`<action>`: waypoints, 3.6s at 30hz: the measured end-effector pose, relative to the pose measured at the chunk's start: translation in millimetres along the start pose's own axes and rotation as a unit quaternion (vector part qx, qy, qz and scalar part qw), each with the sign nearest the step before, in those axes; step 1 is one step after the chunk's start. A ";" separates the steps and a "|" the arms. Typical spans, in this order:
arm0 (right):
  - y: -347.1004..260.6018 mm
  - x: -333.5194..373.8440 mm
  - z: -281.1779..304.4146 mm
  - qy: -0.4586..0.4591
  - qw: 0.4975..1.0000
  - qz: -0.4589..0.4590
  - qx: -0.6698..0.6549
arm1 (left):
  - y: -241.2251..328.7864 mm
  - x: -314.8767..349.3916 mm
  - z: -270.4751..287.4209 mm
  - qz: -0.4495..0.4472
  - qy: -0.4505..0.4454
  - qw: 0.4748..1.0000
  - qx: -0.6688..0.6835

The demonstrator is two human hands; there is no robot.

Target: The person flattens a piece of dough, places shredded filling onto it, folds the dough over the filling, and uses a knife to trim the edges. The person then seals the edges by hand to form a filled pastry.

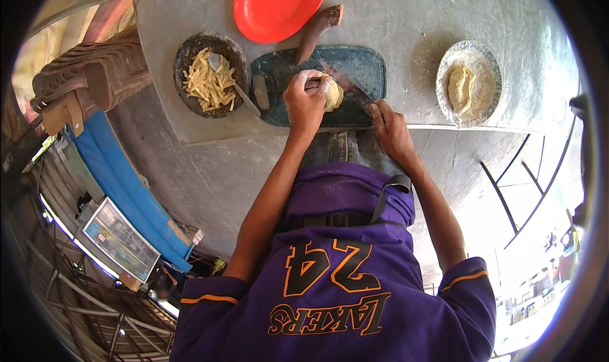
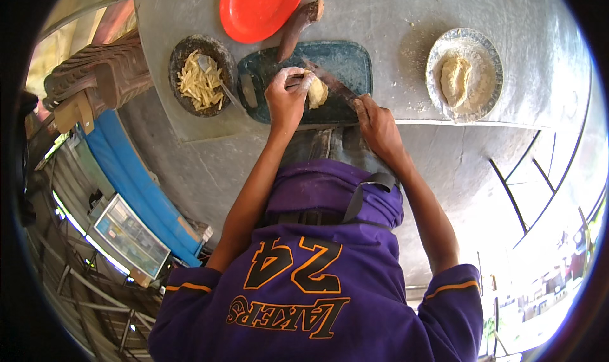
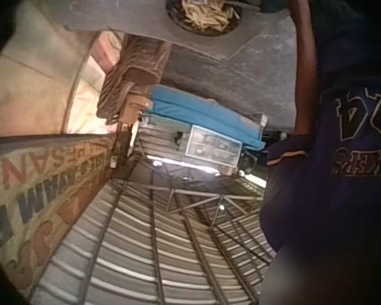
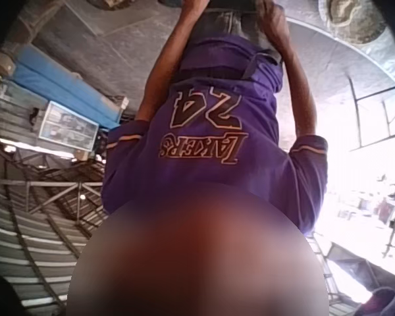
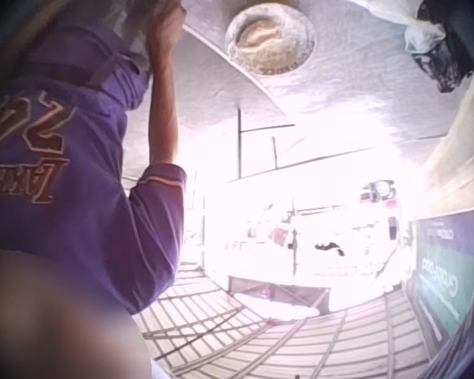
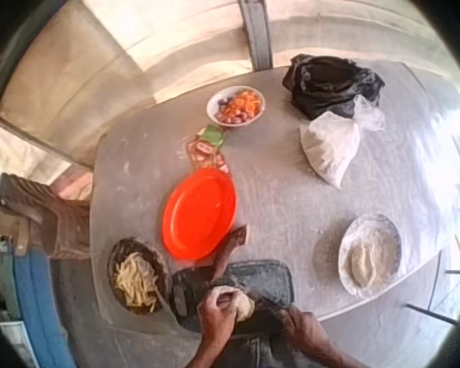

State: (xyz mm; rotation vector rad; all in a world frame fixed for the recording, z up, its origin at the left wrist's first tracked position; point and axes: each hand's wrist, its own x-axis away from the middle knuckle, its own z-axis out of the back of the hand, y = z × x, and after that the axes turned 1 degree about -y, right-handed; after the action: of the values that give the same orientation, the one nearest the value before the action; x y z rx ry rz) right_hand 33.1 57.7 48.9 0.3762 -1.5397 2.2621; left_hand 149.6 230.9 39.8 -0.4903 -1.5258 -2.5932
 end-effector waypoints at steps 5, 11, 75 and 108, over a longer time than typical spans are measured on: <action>1.0 1.4 -3.1 -0.008 1.000 -0.017 0.011 | 2.9 0.5 -1.4 0.001 0.006 1.000 0.001; 4.0 2.0 -13.4 0.024 0.999 -0.012 0.039 | 2.7 4.3 -3.2 -0.006 0.015 1.000 0.001; -2.8 5.0 -0.9 0.043 0.996 -0.073 0.022 | -26.7 35.5 17.6 -0.309 -0.064 0.869 -0.380; -0.2 31.8 -44.7 0.084 0.996 0.017 -0.011 | -26.8 15.9 37.7 -0.390 -0.145 0.820 -0.392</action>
State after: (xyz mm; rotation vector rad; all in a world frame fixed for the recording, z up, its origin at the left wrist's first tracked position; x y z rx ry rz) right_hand 4.4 104.4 46.1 0.1506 -1.4949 2.2367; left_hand 136.7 278.0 39.5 -0.3512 -0.6512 -3.9595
